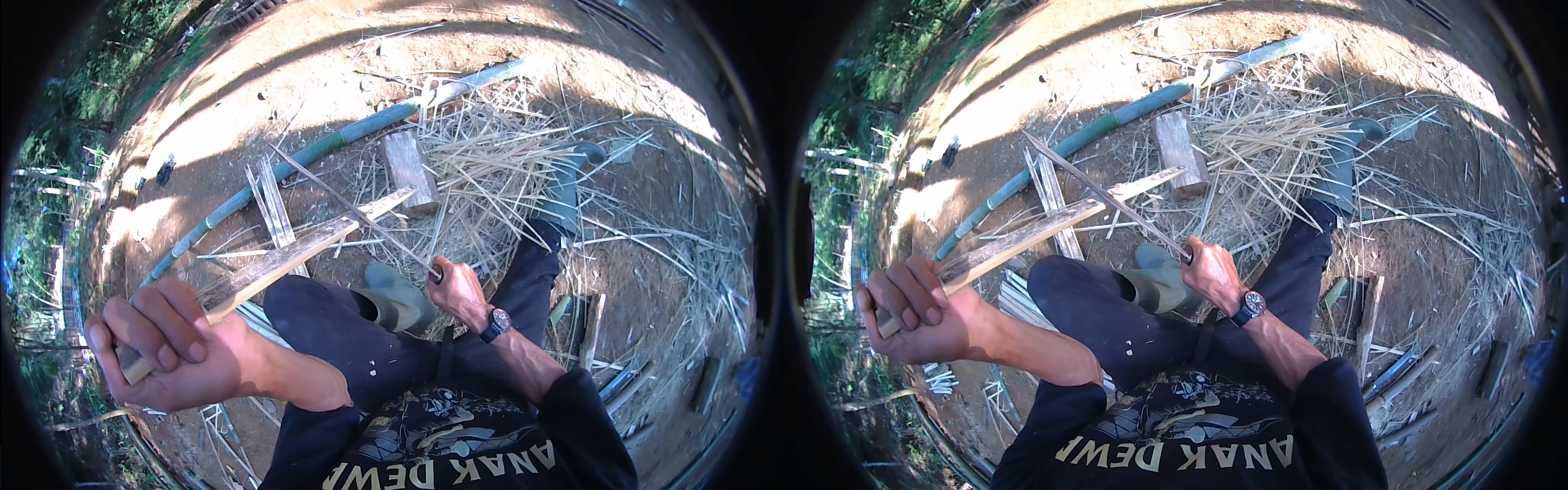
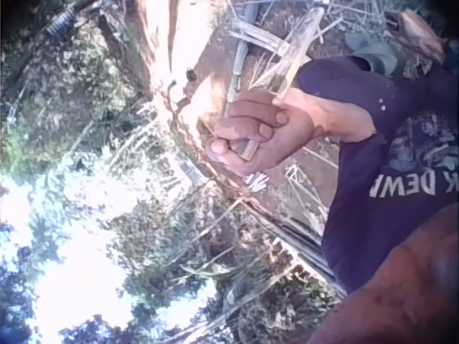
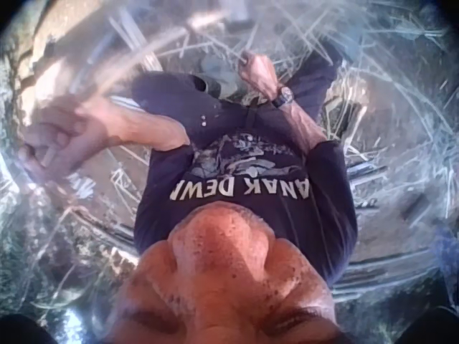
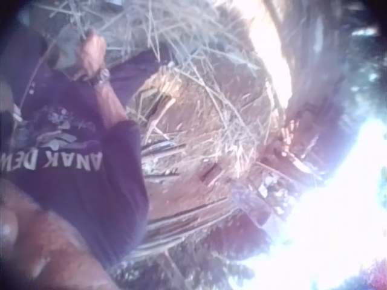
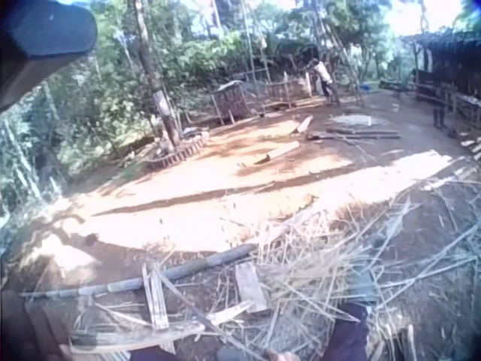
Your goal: The person sits on the ground and uses a machete to split long bamboo poles into thin strips. They repeatedly hold a bamboo piece, strike it with the machete to split it, and then set the resulting strips aside. The person also uses the machete to shave and smooth the edges of the bamboo strips.
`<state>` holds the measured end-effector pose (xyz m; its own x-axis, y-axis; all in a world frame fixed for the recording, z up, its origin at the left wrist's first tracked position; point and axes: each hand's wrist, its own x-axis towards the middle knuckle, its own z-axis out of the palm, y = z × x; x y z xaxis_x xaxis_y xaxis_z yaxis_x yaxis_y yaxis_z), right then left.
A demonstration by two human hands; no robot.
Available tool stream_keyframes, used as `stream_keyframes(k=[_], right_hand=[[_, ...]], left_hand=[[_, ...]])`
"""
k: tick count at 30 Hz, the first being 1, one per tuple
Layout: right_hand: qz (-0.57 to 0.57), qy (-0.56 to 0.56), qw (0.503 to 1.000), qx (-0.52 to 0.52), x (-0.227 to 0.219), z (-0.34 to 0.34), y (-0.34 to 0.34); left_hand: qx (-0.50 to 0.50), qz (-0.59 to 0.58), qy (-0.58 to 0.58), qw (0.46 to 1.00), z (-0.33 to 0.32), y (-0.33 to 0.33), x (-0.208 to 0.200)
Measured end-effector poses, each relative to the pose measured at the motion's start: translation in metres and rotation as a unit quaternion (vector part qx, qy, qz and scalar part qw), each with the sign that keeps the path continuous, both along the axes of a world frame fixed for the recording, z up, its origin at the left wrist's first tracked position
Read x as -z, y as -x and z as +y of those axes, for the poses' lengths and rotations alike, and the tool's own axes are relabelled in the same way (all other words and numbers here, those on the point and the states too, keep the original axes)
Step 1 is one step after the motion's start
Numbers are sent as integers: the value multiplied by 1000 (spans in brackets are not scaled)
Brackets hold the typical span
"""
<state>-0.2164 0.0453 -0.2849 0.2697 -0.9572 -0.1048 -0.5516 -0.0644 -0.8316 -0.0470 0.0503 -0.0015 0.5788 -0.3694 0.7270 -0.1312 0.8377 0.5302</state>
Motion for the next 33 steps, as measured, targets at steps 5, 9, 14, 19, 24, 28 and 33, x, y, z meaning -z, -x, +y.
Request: stream_keyframes(k=[5,9,14,19,24,28,33], right_hand=[[-89,82,992,-45,-64,13,-17],[-1,-45,999,-11,-17,-8,-15],[12,-21,1000,-19,-19,-6,5],[-62,50,995,-64,-57,-8,-13],[92,11,996,-14,59,-44,22],[7,-11,999,-44,-4,-36,1],[37,-92,995,-14,28,-65,-5]], left_hand=[[-105,12,-21,994,-2,10,-5],[-129,17,-34,991,-9,10,-8],[-39,-2,-15,999,-12,8,-5],[-77,-16,-3,997,-19,12,-7],[-102,-47,-59,992,-31,2,-12],[-391,-18,-58,918,-54,24,-9],[-414,-88,-5,906,-80,15,-10]])
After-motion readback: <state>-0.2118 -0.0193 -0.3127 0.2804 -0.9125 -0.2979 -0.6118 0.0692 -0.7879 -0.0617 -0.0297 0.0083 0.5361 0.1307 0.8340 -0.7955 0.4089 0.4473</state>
